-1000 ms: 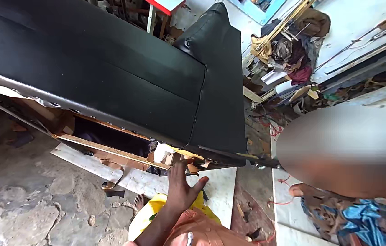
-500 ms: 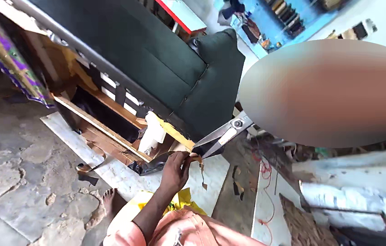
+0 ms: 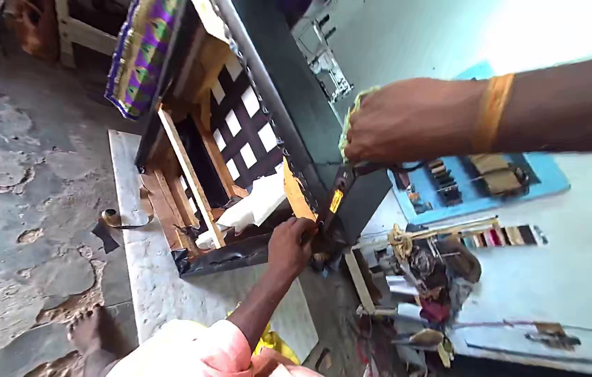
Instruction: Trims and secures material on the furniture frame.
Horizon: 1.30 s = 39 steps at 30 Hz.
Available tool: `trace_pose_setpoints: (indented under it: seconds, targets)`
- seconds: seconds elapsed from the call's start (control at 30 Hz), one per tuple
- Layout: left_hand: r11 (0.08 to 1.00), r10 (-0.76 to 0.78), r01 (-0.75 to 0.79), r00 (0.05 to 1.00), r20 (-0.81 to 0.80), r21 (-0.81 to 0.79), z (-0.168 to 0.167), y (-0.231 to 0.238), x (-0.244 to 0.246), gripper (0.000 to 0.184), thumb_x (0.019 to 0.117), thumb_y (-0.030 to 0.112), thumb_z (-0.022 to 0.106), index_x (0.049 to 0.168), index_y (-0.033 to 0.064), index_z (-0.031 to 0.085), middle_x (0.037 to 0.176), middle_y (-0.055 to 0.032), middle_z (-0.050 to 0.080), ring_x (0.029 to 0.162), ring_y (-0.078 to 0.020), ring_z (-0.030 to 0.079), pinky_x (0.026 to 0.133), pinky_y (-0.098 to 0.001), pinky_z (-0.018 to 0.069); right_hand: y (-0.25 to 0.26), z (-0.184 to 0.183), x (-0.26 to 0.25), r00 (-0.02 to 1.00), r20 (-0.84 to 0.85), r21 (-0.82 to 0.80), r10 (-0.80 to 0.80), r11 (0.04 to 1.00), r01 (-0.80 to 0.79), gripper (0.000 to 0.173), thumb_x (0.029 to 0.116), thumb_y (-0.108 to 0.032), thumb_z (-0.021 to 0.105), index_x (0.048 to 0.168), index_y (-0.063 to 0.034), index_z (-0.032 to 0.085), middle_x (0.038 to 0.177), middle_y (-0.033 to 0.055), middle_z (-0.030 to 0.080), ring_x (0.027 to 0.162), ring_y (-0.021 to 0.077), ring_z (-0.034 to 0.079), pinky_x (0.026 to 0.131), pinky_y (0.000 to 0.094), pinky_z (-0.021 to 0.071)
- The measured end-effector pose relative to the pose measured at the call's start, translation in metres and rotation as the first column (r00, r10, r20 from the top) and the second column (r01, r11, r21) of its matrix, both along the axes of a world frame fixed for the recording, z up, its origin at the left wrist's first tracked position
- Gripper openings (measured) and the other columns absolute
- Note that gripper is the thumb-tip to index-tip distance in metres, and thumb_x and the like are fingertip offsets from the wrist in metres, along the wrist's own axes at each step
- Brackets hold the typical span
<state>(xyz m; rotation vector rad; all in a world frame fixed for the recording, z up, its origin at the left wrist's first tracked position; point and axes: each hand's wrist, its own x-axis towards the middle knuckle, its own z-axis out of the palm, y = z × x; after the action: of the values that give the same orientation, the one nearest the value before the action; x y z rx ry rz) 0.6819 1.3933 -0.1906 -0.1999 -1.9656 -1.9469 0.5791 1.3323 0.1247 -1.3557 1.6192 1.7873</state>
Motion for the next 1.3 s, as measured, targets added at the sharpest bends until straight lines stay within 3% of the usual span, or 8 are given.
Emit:
trace_pose_setpoints:
  seconds: [0.27, 0.37, 0.47, 0.53, 0.6, 0.7, 1.03, 1.3]
  targets:
    - [0.958, -0.159, 0.127, 0.981, 0.108, 0.257, -0.004, -0.004, 0.001, 0.017, 0.1009, 0.025, 0.064, 0.104, 0.011, 0.073, 0.096, -0.0044, 0.068, 0.089, -0.0173, 0.068, 0.082, -0.0413, 0.059, -0.012, -0.012, 0.02, 0.996, 0.077, 0.062, -0.042, 0.997, 0.038, 0.019, 0.0902, -0.005, 0.066, 0.072, -0.0106, 0.065, 0.064, 0.0062, 0.057, 0.061, 0.026, 0.061, 0.052, 0.0443, 0.0437]
    - [0.897, -0.252, 0.144, 0.943, 0.217, 0.419, -0.012, -0.019, 0.006, 0.017, 0.1017, 0.023, 0.064, 0.106, 0.008, 0.07, 0.092, -0.0047, 0.07, 0.082, -0.0155, 0.068, 0.077, -0.04, 0.0587, -0.008, 0.003, 0.025, 0.989, 0.053, 0.097, -0.137, 0.987, 0.132, 0.017, 0.0882, -0.01, 0.071, 0.072, -0.014, 0.067, 0.064, 0.0044, 0.057, 0.061, 0.025, 0.06, 0.052, 0.0446, 0.0438]
    - [0.87, -0.304, 0.219, 0.943, 0.132, 0.441, -0.014, -0.024, 0.013, 0.014, 0.1006, 0.019, 0.066, 0.108, 0.0088, 0.071, 0.096, -0.0031, 0.07, 0.083, -0.0124, 0.069, 0.077, -0.0346, 0.0608, 0.023, 0.015, 0.033, 0.981, 0.028, 0.057, -0.191, 0.98, 0.19, 0.01, 0.0865, -0.015, 0.073, 0.078, -0.0141, 0.068, 0.068, 0.0051, 0.059, 0.064, 0.0257, 0.062, 0.052, 0.0439, 0.046]
    - [0.888, -0.309, 0.241, 0.943, 0.12, 0.392, -0.019, -0.033, 0.009, 0.014, 0.101, 0.021, 0.066, 0.109, 0.0114, 0.072, 0.099, -0.0015, 0.071, 0.086, -0.0113, 0.069, 0.081, -0.0344, 0.0609, 0.036, 0.019, 0.04, 0.97, -0.023, 0.02, -0.244, 0.969, 0.244, 0.014, 0.088, -0.025, 0.072, 0.088, -0.012, 0.067, 0.076, 0.0069, 0.061, 0.071, 0.0278, 0.065, 0.056, 0.0447, 0.0499]
    - [0.923, -0.299, 0.25, 0.944, 0.137, 0.293, -0.023, -0.039, 0.003, 0.017, 0.102, 0.026, 0.065, 0.113, 0.0151, 0.073, 0.101, 0.0002, 0.072, 0.089, -0.0127, 0.069, 0.084, -0.039, 0.0591, 0.045, 0.021, 0.049, 0.962, -0.087, -0.012, -0.26, 0.965, 0.26, 0.038, 0.077, -0.046, 0.077, 0.091, -0.0133, 0.065, 0.08, 0.0057, 0.062, 0.077, 0.0271, 0.066, 0.06, 0.0438, 0.0512]
    - [0.959, -0.264, 0.253, 0.961, 0.085, 0.125, -0.022, -0.042, -0.001, 0.019, 0.1027, 0.027, 0.063, 0.115, 0.0164, 0.073, 0.103, -0.0009, 0.072, 0.089, -0.0163, 0.068, 0.084, -0.0435, 0.0582, 0.056, 0.017, 0.068, 0.949, -0.141, -0.053, -0.281, 0.959, 0.277, 0.046, 0.0762, -0.053, 0.076, 0.093, -0.0119, 0.067, 0.083, 0.0072, 0.064, 0.08, 0.0289, 0.067, 0.065, 0.0455, 0.0529]
    - [0.932, -0.343, 0.331, 0.937, -0.062, -0.149, -0.017, -0.061, -0.024, 0.019, 0.1029, 0.025, 0.061, 0.114, 0.0169, 0.074, 0.106, -0.0035, 0.072, 0.096, -0.0192, 0.071, 0.086, -0.0482, 0.0592, 0.075, 0.017, 0.103, 0.888, -0.242, -0.141, -0.391, 0.92, 0.367, 0.042, 0.0782, -0.056, 0.07, 0.079, -0.0142, 0.063, 0.067, 0.0054, 0.057, 0.059, 0.0257, 0.062, 0.044, 0.042, 0.0445]
    - [0.891, -0.402, 0.358, 0.908, -0.12, -0.279, -0.005, -0.071, -0.04, 0.018, 0.1032, 0.023, 0.059, 0.11, 0.0161, 0.075, 0.102, -0.0047, 0.072, 0.093, -0.0212, 0.071, 0.082, -0.0502, 0.0586, 0.054, -0.04, 0.106, 0.805, -0.267, -0.071, -0.53, 0.843, 0.532, 0.021, 0.0898, -0.03, 0.069, 0.079, -0.013, 0.064, 0.067, 0.0068, 0.058, 0.062, 0.0276, 0.062, 0.05, 0.0442, 0.0452]
